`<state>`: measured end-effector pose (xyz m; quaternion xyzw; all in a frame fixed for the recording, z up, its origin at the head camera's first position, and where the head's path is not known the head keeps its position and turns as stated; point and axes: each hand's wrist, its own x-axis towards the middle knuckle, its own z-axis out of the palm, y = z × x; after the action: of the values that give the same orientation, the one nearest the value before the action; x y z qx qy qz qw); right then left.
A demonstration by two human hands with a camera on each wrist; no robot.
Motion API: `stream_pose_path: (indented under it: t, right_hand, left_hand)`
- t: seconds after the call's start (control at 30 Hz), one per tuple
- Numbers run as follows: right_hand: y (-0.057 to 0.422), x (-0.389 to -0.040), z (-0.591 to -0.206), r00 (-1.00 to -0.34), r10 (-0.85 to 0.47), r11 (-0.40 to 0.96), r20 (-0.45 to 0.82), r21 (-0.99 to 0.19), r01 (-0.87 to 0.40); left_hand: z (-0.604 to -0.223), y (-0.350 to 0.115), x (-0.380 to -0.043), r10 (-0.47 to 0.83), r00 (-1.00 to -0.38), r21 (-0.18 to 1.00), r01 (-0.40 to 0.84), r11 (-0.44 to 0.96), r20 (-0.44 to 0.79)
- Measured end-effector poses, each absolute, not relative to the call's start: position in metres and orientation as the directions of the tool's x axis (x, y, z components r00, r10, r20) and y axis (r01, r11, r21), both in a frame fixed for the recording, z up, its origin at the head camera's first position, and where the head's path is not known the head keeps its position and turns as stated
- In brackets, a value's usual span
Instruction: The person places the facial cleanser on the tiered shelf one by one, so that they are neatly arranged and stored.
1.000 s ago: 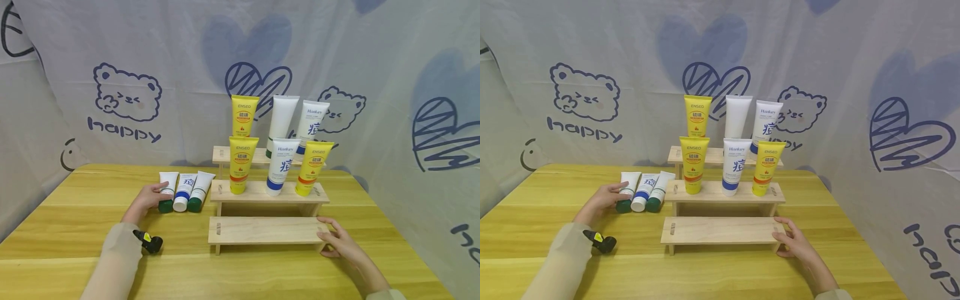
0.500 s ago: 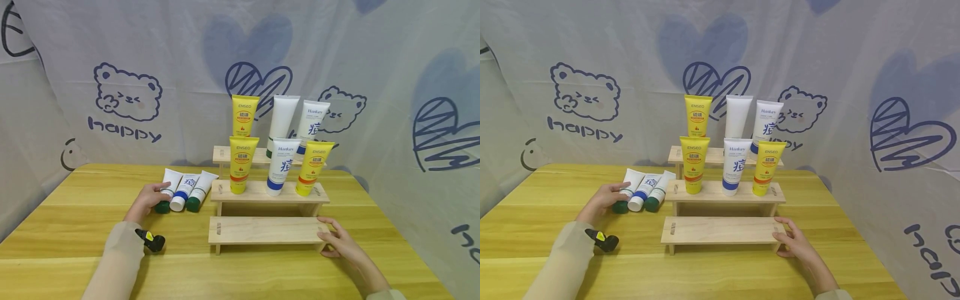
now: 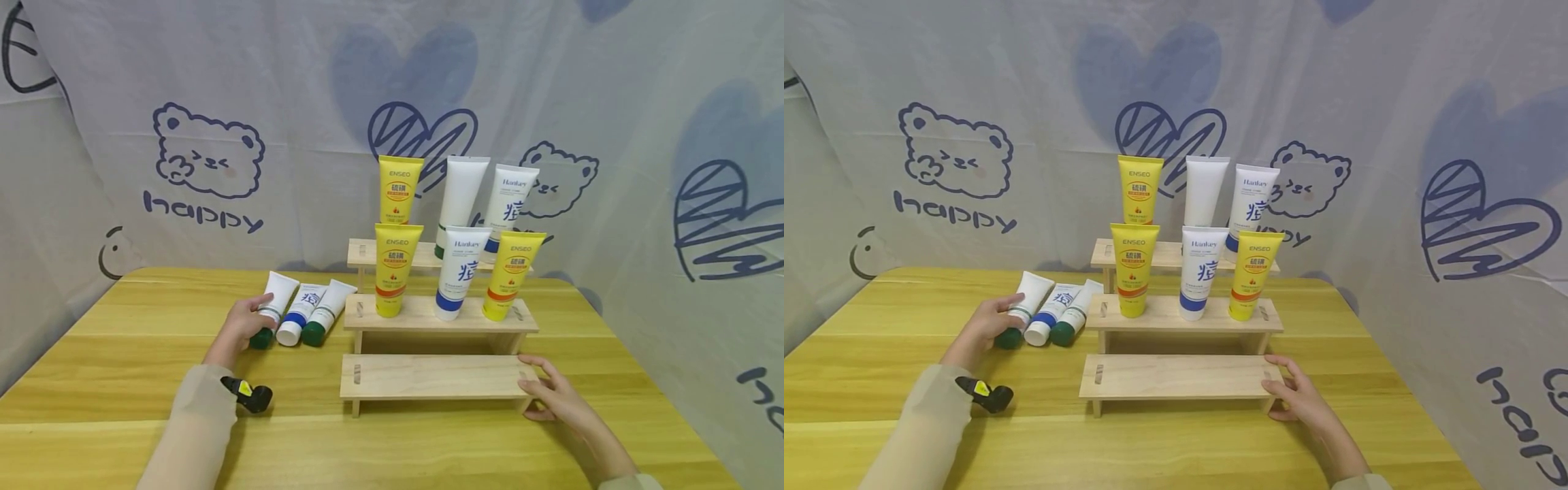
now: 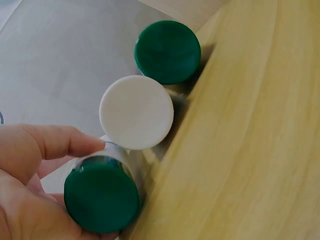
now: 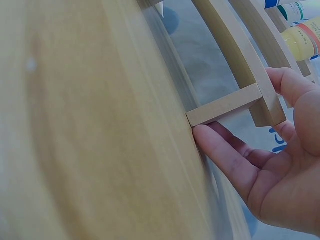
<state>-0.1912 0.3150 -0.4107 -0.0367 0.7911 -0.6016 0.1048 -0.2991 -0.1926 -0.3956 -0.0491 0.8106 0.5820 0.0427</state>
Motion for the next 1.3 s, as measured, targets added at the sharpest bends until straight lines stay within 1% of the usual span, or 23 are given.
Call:
stream_pose_path:
  t: [0.3,0.5,0.63,0.8,0.87,1.07,1.17,1.3]
  right_hand:
    - [0.315,-0.191,-0.412,-0.975,-0.192,0.265,-0.114,-0.962,0.060]
    - [0.315,-0.191,-0.410,-0.976,-0.182,0.263,-0.122,-0.962,0.071]
    - [0.314,-0.191,-0.410,-0.976,-0.177,0.264,-0.124,-0.962,0.074]
    - [0.314,-0.191,-0.411,-0.977,-0.172,0.267,-0.125,-0.961,0.076]
    - [0.314,-0.191,-0.410,-0.978,-0.170,0.268,-0.124,-0.960,0.075]
    - [0.314,-0.192,-0.410,-0.977,-0.175,0.272,-0.120,-0.960,0.069]
    - [0.314,-0.192,-0.410,-0.977,-0.179,0.270,-0.118,-0.960,0.067]
    - [0.314,-0.191,-0.409,-0.976,-0.186,0.270,-0.118,-0.961,0.064]
  left_hand:
    - [-0.397,-0.198,-0.295,-0.057,-0.992,0.977,-0.120,0.175,-0.112]
    - [-0.396,-0.199,-0.291,-0.074,-0.993,0.991,-0.095,0.089,-0.088]
    - [-0.402,-0.204,-0.291,-0.090,-0.994,0.998,-0.067,0.012,-0.066]
    - [-0.402,-0.204,-0.290,-0.101,-0.992,0.997,-0.067,-0.032,-0.070]
    - [-0.397,-0.201,-0.288,-0.090,-0.993,0.996,-0.075,-0.039,-0.078]
    - [-0.388,-0.196,-0.283,-0.035,-0.998,0.991,-0.051,-0.124,-0.056]
    - [-0.386,-0.196,-0.282,0.008,-1.000,0.994,-0.011,-0.110,-0.010]
    - [-0.384,-0.196,-0.282,0.086,-0.993,0.996,0.078,-0.048,0.082]
